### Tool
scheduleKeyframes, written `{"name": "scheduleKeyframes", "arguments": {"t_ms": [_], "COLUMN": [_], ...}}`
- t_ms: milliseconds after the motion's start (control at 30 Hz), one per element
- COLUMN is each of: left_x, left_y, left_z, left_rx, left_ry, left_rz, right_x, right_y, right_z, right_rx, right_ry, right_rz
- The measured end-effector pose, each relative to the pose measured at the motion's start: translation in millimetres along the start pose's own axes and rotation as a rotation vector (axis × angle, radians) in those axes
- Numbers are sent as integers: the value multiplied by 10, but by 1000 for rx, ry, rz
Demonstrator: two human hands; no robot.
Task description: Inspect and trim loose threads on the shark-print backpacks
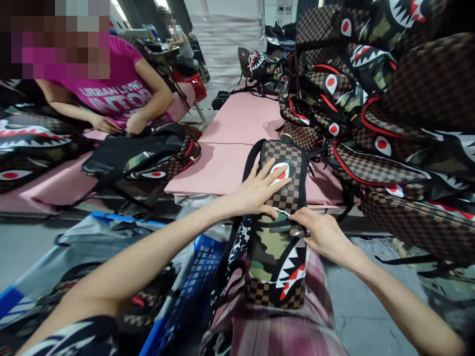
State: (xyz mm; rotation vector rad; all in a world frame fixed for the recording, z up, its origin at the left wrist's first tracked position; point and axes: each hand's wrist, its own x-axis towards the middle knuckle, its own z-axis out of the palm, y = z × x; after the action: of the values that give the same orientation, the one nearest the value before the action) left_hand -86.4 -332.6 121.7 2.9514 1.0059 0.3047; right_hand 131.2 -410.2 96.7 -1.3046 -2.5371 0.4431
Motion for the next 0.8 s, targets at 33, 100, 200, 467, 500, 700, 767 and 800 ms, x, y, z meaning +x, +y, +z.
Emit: {"name": "scheduleKeyframes", "arguments": {"t_ms": [33, 100, 200, 467, 500, 700, 767, 800], "left_x": [44, 123, 187, 323, 330, -79, -323, -435], "left_y": [-62, -128, -106, 136, 134, 84, 154, 208], "left_z": [-18, -2, 126, 580, 598, 421, 361, 348], "left_rx": [32, 84, 156, 213, 192, -93, -209, -244], "left_ry": [-64, -136, -115, -37, -21, 158, 128, 97], "left_rz": [30, 60, 21, -191, -196, -14, 7, -1], "right_x": [72, 211, 342, 356, 340, 117, 57, 35], "right_y": [-25, -63, -99, -179, -175, -84, -51, -35], "right_z": [-35, -74, -43, 119, 120, 29, 6, 7], "right_rx": [-35, -67, -15, 304, 327, 283, 226, 185], "right_ry": [-35, -111, -177, -76, -65, -91, -130, -134], "right_rz": [-10, -38, -55, -2, 1, -93, -108, -93]}}
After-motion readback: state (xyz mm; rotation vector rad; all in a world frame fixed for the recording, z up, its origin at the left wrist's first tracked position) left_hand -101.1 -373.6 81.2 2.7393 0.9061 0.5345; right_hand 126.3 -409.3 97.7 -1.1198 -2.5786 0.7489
